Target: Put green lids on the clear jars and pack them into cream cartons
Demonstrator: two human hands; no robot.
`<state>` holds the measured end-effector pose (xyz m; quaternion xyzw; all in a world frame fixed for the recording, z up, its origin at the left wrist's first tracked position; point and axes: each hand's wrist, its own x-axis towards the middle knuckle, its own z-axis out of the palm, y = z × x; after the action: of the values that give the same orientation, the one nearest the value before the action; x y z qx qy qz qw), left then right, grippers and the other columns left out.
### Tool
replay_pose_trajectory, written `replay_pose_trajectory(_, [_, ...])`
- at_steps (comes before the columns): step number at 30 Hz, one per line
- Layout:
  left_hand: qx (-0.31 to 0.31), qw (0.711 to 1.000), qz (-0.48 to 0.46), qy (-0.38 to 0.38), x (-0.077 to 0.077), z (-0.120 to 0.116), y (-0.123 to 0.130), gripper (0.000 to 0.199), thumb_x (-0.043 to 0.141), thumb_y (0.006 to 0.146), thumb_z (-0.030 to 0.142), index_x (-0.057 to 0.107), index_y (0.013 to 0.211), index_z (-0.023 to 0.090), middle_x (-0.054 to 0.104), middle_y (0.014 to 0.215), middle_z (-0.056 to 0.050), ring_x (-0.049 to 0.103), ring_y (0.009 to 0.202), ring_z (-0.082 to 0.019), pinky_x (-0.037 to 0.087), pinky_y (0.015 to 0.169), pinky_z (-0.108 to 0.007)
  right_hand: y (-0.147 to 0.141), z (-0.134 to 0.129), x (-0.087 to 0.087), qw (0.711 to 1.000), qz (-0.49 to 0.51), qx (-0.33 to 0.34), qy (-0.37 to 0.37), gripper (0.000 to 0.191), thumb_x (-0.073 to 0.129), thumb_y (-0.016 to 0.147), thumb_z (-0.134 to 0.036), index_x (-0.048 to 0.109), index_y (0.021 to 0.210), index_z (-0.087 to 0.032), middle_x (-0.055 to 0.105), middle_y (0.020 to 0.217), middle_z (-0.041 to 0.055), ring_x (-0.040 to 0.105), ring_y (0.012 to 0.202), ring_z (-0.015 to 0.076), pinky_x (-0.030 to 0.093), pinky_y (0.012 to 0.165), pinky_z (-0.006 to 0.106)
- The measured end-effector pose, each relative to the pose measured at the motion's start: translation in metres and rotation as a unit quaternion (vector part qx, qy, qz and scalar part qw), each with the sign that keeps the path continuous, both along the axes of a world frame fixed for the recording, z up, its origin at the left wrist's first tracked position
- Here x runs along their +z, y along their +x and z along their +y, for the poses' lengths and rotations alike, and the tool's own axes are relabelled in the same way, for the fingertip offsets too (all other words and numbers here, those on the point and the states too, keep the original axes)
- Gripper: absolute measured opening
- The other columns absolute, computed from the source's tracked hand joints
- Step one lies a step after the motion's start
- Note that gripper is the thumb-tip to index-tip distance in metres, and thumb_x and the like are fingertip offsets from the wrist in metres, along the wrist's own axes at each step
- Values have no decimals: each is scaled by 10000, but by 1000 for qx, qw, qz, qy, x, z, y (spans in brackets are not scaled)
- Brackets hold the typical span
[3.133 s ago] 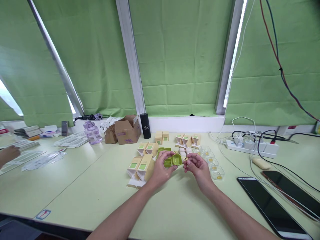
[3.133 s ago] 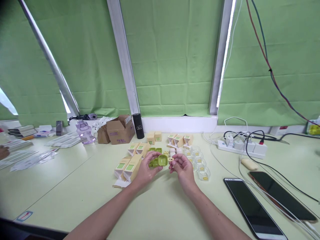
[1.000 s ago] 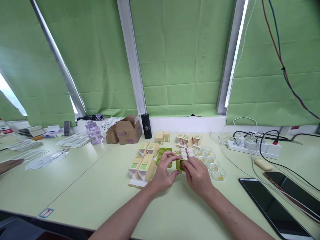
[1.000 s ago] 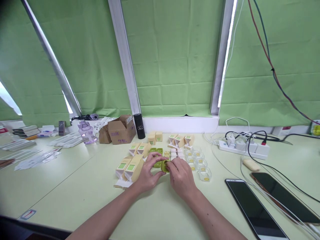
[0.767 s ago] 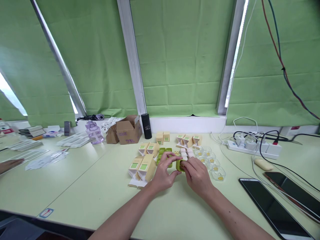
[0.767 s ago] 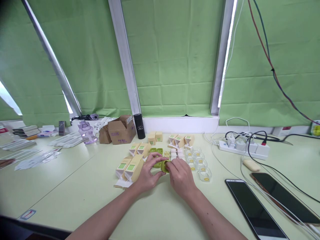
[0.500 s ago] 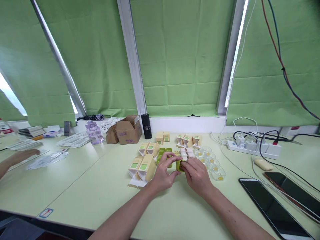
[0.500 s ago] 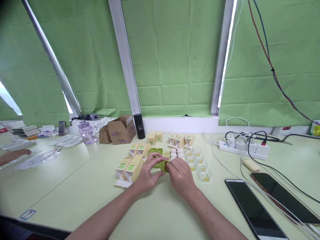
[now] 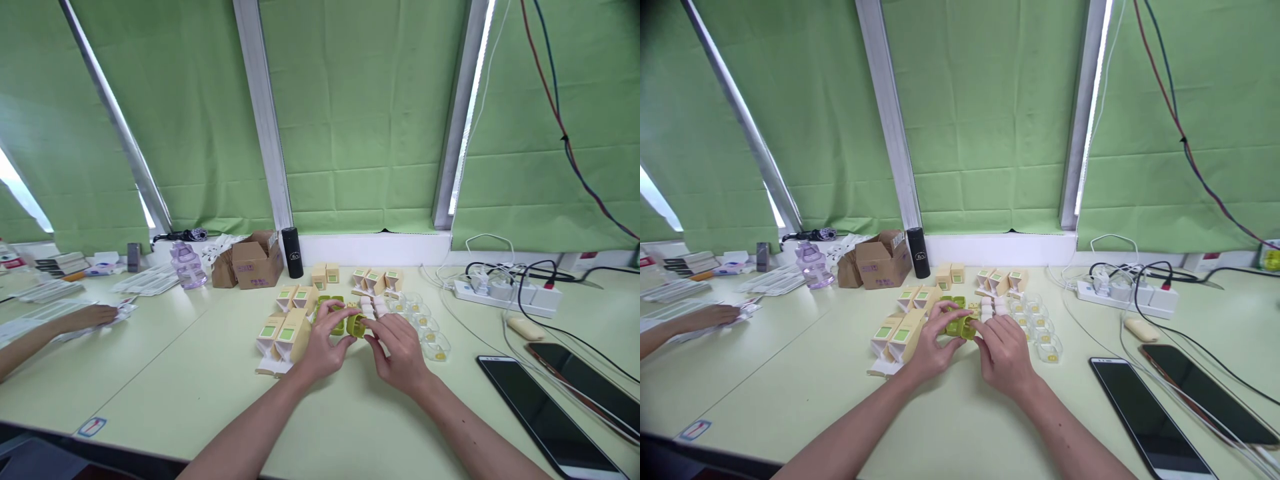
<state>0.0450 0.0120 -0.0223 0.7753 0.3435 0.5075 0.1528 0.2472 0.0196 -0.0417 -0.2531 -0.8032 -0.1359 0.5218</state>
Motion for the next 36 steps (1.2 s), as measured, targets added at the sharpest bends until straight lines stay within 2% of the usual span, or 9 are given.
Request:
replay_pose_trajectory(2, [17, 1000, 0, 14, 0, 1, 0, 511, 731, 835, 53, 719, 1288, 288, 678, 1216, -105, 524, 1283, -321, 501, 1069, -530, 0, -2, -1, 999, 22, -1, -24, 372, 570, 965, -120, 585, 1327, -201, 691, 957, 92, 630, 843, 261, 503, 711, 407])
replay_pose_trajectory(4, [28, 999, 8, 27, -1, 2, 0, 498, 751, 842, 75, 719, 1290, 289, 717, 1206, -101, 507, 1279, -328, 499, 1061, -542, -1, -2, -3, 998, 34, -3, -57, 470, 577, 954, -136, 536, 1415, -216, 695, 1166, 137, 668, 1048, 311, 572, 820, 457])
replay_pose_trajectory(7, [28, 999, 19, 41, -2, 3, 1, 506, 785, 839, 104, 715, 1298, 306, 754, 1206, -84, 488, 1267, -331, 496, 1055, -548, -2, -1, -8, 995, 35, 3, -95, 591, 553, 953, -133, 446, 1524, -241, 629, 1389, 161, 613, 1299, 349, 609, 938, 502])
replay_pose_trajectory(9, [23, 998, 19, 46, -2, 3, 2, 518, 798, 839, 115, 709, 1308, 317, 758, 1219, -74, 481, 1261, -328, 493, 1058, -547, -3, 1, -11, 994, 31, 14, -106, 627, 535, 958, -118, 406, 1556, -255, 624, 1426, 153, 601, 1342, 344, 622, 955, 507])
replay_pose_trajectory(19, [28, 999, 12, 24, -4, 0, 2, 509, 804, 866, 228, 661, 1351, 286, 666, 1271, -114, 486, 1308, -326, 505, 1073, -522, -7, 3, -17, 982, 79, 52, -165, 564, 542, 970, -133, 470, 1510, -282, 665, 1351, 133, 703, 1123, 297, 643, 909, 487])
replay_pose_trajectory(21, [27, 999, -3, 27, -2, 1, 1, 401, 742, 920, 274, 663, 1313, 267, 655, 1250, -118, 501, 1298, -317, 512, 1065, -505, -7, 4, -18, 978, 96, 55, -175, 535, 553, 972, -144, 497, 1485, -284, 663, 1346, 132, 706, 1100, 289, 644, 898, 475])
replay_pose_trajectory(25, [70, 997, -36, 6, -1, 3, 2, 140, 617, 1001, 316, 693, 1078, 227, 626, 1080, -104, 590, 1129, -275, 553, 955, -438, -7, 5, -20, 972, 129, 60, -187, 481, 569, 971, -153, 543, 1434, -283, 664, 1348, 122, 721, 1062, 267, 646, 908, 456])
replay_pose_trajectory(29, [69, 996, -34, -35, -4, 5, 4, 117, 625, 981, 307, 687, 965, 209, 602, 1008, -77, 614, 912, -213, 552, 820, -368, -8, 5, -21, 970, 143, 63, -186, 466, 576, 969, -158, 554, 1420, -276, 665, 1357, 123, 722, 1096, 269, 647, 931, 454])
replay_pose_trajectory(36, [65, 995, -35, -68, -7, 5, 7, 166, 621, 986, 323, 698, 911, 196, 626, 952, -68, 611, 876, -204, 501, 778, -343, -9, 4, -19, 974, 133, 61, -175, 462, 563, 970, -145, 552, 1414, -271, 680, 1333, 126, 732, 1067, 269, 659, 903, 458])
